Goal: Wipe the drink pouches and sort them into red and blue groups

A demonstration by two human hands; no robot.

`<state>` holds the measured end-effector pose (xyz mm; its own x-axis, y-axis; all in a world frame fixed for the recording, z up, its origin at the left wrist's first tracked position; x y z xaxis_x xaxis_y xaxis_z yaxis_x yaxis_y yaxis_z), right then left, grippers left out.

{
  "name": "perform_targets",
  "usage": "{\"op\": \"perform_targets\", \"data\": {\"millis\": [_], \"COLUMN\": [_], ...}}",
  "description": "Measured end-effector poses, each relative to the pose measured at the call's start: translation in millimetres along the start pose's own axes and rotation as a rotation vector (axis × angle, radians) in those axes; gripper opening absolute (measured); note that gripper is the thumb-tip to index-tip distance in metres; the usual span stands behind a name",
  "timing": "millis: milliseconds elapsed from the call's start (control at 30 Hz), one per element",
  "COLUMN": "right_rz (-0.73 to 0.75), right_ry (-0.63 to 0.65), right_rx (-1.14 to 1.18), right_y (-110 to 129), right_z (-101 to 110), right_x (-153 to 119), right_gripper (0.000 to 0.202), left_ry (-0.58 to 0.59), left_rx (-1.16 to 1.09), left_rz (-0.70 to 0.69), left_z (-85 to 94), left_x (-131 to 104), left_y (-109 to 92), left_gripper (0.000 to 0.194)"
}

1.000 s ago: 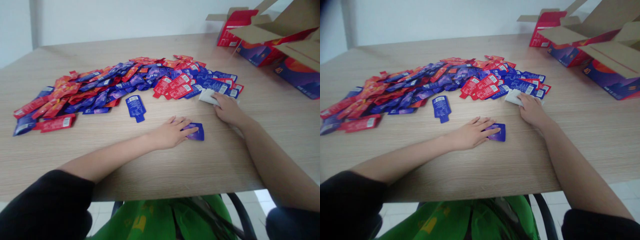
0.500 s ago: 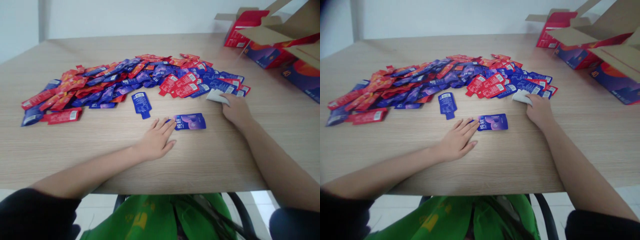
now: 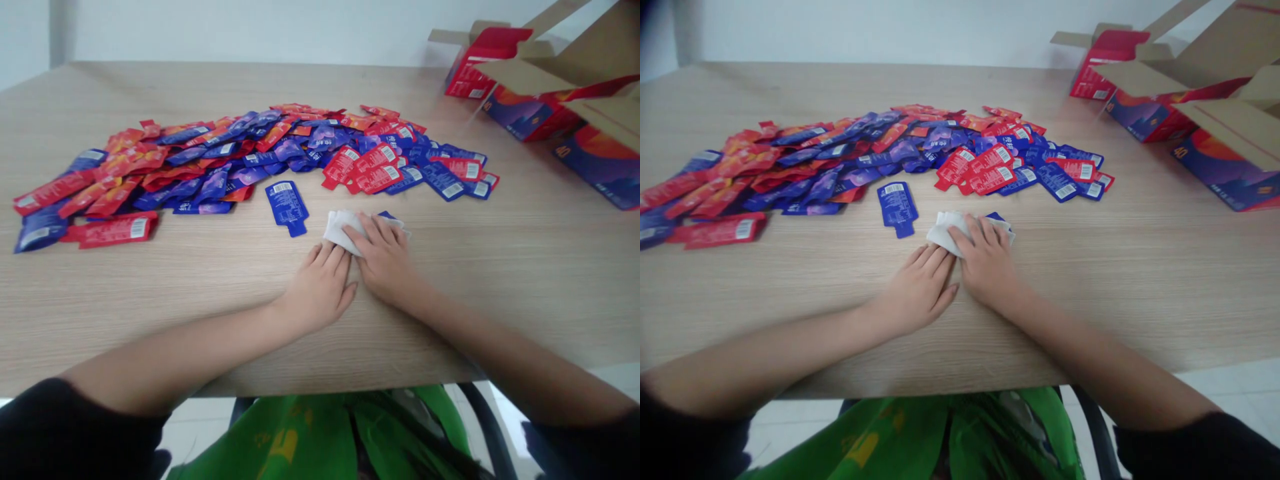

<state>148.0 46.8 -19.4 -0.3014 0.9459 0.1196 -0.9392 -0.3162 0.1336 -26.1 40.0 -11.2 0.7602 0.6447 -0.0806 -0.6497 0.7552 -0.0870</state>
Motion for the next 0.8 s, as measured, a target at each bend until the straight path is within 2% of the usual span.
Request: {"op": "perform_targets", "data": {"millis": [100, 167, 267, 333, 433, 500, 600, 667, 800], "right_rz": [-0.171, -0.207, 0.018, 0.076, -0.158, -0.215, 0.017, 0.073, -0.164], "right_ry": [-0.058, -0.07, 0.029, 0.066, -0.019, -0.059, 0.01, 0.039, -0.05], "right_rx": [0.004, -0.002, -0.015, 0.005, 0.028, 0.017, 0.019, 0.044, 0.04], "right_y": [-15.3, -19.9, -10.9, -9.4, -21.4, -25.9, -20.7, -19.9, -25.0], "right_z": [-8.2, -5.7, -1.4, -0.4, -0.1, -1.1, -3.5, -3.7, -1.4], "right_x": [3.1, 2.2, -0.4, 0.3, 3.3, 2.8, -0.7, -1.5, 0.7], "right_gripper": [0.054, 0.053, 0.053, 0.052, 0.052, 0.054, 0.059, 0.059, 0.057], "left_ry": [0.052, 0.07, 0.07, 0.067, 0.068, 0.075, 0.084, 0.078, 0.065], "left_rx": [0.006, 0.01, 0.021, 0.032, 0.052, 0.063, 0.063, 0.061, 0.07], "left_rz": [0.011, 0.02, 0.038, 0.049, 0.054, 0.06, 0.074, 0.072, 0.066], "left_z": [-1.1, -1.4, -0.9, -0.3, 0.7, 1.0, 0.4, -0.4, -1.0], "left_x": [-2.1, -2.0, -1.5, -1.9, -3.2, -3.6, -3.5, -3.4, -3.5], "left_y": [-1.2, -3.0, -6.1, -7.4, -8.0, -7.7, -7.3, -7.1, -7.2], "left_gripper": [0.061, 0.061, 0.059, 0.059, 0.06, 0.059, 0.058, 0.058, 0.059]}}
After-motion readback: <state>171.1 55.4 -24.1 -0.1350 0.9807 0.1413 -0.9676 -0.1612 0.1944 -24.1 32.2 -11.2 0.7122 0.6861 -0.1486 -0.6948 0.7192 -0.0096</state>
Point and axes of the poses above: each hand's wrist, its own x-axis towards the middle knuckle, its own z-axis out of the back of the hand, y = z × x, the point moved 1 cm from there along x, towards the middle knuckle, and after that the axes turned 9 degrees about y, right-handed, at the moved point
